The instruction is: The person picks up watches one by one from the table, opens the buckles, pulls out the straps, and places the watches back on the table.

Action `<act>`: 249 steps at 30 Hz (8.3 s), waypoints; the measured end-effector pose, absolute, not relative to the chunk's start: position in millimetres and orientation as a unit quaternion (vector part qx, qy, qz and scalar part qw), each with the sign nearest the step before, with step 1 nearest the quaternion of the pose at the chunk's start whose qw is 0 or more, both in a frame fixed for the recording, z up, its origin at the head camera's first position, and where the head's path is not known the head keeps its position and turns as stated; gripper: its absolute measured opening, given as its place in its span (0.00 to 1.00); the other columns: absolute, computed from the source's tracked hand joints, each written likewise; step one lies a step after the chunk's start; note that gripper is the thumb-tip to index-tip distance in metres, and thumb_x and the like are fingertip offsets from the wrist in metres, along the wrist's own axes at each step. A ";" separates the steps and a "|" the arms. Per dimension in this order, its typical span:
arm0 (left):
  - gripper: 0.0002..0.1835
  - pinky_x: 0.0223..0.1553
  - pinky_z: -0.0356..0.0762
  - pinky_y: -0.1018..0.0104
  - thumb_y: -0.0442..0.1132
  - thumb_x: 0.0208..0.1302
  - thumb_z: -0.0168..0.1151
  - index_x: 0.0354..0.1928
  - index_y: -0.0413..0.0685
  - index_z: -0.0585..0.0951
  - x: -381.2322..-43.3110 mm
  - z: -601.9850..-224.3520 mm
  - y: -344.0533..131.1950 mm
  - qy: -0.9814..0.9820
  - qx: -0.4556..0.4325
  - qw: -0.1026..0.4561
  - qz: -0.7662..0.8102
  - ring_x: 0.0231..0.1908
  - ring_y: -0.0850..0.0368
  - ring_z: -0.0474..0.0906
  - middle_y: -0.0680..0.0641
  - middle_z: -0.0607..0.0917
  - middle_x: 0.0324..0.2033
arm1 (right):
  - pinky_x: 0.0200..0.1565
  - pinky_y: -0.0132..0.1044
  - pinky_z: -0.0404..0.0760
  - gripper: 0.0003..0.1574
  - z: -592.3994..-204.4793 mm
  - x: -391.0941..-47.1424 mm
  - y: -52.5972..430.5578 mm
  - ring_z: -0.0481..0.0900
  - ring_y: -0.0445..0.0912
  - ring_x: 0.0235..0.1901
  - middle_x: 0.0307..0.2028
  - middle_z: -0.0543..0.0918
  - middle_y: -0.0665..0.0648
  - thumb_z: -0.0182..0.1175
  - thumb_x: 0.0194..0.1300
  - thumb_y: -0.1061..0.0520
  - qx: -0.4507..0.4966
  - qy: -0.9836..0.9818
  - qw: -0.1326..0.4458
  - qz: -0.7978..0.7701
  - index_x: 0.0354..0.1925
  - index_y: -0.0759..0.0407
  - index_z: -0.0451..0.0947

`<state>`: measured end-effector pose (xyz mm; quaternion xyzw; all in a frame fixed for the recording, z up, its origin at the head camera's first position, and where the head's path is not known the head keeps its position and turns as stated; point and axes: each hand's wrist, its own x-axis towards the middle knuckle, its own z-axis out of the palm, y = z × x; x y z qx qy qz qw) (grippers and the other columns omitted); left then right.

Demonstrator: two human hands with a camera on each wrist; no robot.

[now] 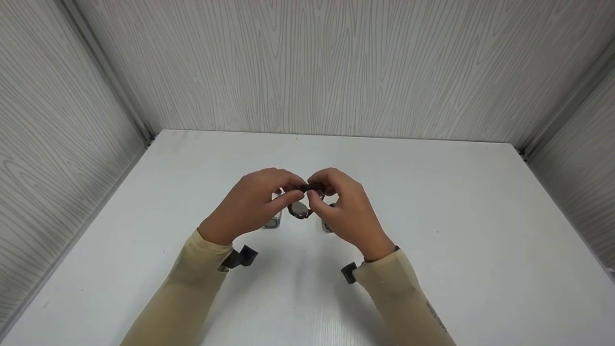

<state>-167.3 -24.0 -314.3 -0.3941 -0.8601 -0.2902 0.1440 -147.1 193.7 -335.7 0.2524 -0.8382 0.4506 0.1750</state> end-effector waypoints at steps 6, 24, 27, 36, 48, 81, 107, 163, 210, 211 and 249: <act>0.10 0.42 0.78 0.69 0.46 0.74 0.64 0.49 0.52 0.87 -166.8 -315.6 -22.4 -0.861 -0.400 0.138 -0.282 0.40 0.62 0.81 0.57 0.88 0.40 | 0.48 0.31 0.77 0.08 -337.5 -147.9 194.4 0.82 0.43 0.40 0.42 0.86 0.46 0.63 0.72 0.65 0.264 -0.838 0.180 0.442 0.47 0.58 0.83; 0.09 0.42 0.77 0.69 0.46 0.74 0.65 0.47 0.53 0.87 -165.5 -316.5 -21.2 -0.865 -0.391 0.134 -0.284 0.40 0.63 0.79 0.58 0.87 0.38 | 0.44 0.32 0.76 0.10 -334.5 -145.0 194.3 0.80 0.44 0.39 0.40 0.85 0.46 0.62 0.70 0.69 0.262 -0.840 0.178 0.441 0.45 0.57 0.83; 0.08 0.42 0.77 0.68 0.45 0.74 0.65 0.47 0.53 0.87 -166.2 -316.3 -21.2 -0.864 -0.392 0.132 -0.288 0.39 0.63 0.79 0.58 0.88 0.38 | 0.43 0.32 0.76 0.10 -334.0 -145.3 195.2 0.80 0.44 0.38 0.39 0.84 0.46 0.62 0.70 0.69 0.260 -0.839 0.178 0.444 0.44 0.57 0.83; 0.07 0.41 0.78 0.66 0.43 0.73 0.64 0.46 0.52 0.87 -167.1 -317.5 -21.6 -0.866 -0.392 0.134 -0.281 0.39 0.62 0.80 0.57 0.88 0.38 | 0.44 0.31 0.77 0.10 -334.4 -146.2 195.5 0.80 0.43 0.39 0.40 0.85 0.47 0.61 0.70 0.69 0.257 -0.842 0.177 0.440 0.45 0.58 0.83; 0.08 0.40 0.77 0.68 0.43 0.74 0.64 0.47 0.52 0.88 -165.7 -318.2 -20.6 -0.867 -0.402 0.137 -0.260 0.38 0.61 0.80 0.57 0.89 0.38 | 0.46 0.34 0.78 0.05 -332.7 -146.7 194.0 0.81 0.43 0.38 0.37 0.85 0.49 0.61 0.73 0.63 0.241 -0.865 0.125 0.423 0.44 0.55 0.82; 0.08 0.39 0.78 0.63 0.45 0.69 0.69 0.45 0.52 0.89 -168.8 -319.7 -23.9 -0.901 -0.346 0.141 -0.220 0.40 0.55 0.78 0.53 0.86 0.37 | 0.42 0.32 0.77 0.04 -332.3 -146.7 195.4 0.80 0.43 0.34 0.34 0.84 0.49 0.65 0.70 0.66 0.228 -0.859 0.169 0.426 0.42 0.59 0.83; 0.09 0.42 0.77 0.70 0.46 0.71 0.67 0.47 0.53 0.88 -167.5 -317.0 -24.6 -0.871 -0.395 0.129 -0.262 0.40 0.63 0.79 0.57 0.86 0.39 | 0.40 0.33 0.79 0.05 -332.1 -143.8 192.9 0.82 0.43 0.35 0.36 0.86 0.45 0.65 0.73 0.57 0.270 -0.852 0.138 0.426 0.46 0.54 0.85; 0.04 0.37 0.75 0.69 0.43 0.69 0.66 0.43 0.55 0.86 -166.7 -321.4 -19.8 -0.845 -0.411 0.141 -0.311 0.35 0.63 0.75 0.59 0.85 0.33 | 0.40 0.40 0.82 0.12 -338.4 -146.8 193.6 0.80 0.40 0.37 0.35 0.82 0.45 0.64 0.59 0.70 0.311 -0.860 0.215 0.344 0.37 0.55 0.77; 0.07 0.38 0.74 0.74 0.46 0.71 0.68 0.43 0.52 0.89 -165.9 -325.6 -16.2 -0.865 -0.423 0.135 -0.233 0.35 0.63 0.76 0.57 0.87 0.35 | 0.38 0.33 0.83 0.16 -335.5 -143.0 201.0 0.81 0.35 0.35 0.35 0.84 0.41 0.69 0.59 0.72 0.364 -0.879 0.190 0.243 0.37 0.53 0.80; 0.07 0.37 0.74 0.74 0.46 0.70 0.69 0.42 0.52 0.88 -166.3 -325.9 -16.0 -0.866 -0.419 0.135 -0.236 0.34 0.64 0.76 0.57 0.87 0.34 | 0.37 0.32 0.82 0.17 -336.0 -142.8 200.7 0.80 0.34 0.35 0.34 0.83 0.42 0.69 0.58 0.73 0.369 -0.878 0.199 0.232 0.36 0.53 0.80; 0.08 0.35 0.76 0.73 0.44 0.71 0.68 0.46 0.52 0.89 -163.3 -316.5 -15.4 -0.863 -0.362 0.040 -0.351 0.30 0.68 0.79 0.58 0.90 0.36 | 0.46 0.23 0.81 0.16 -345.6 -149.8 195.1 0.85 0.44 0.39 0.38 0.82 0.55 0.62 0.53 0.80 0.396 -0.814 0.326 0.271 0.35 0.63 0.75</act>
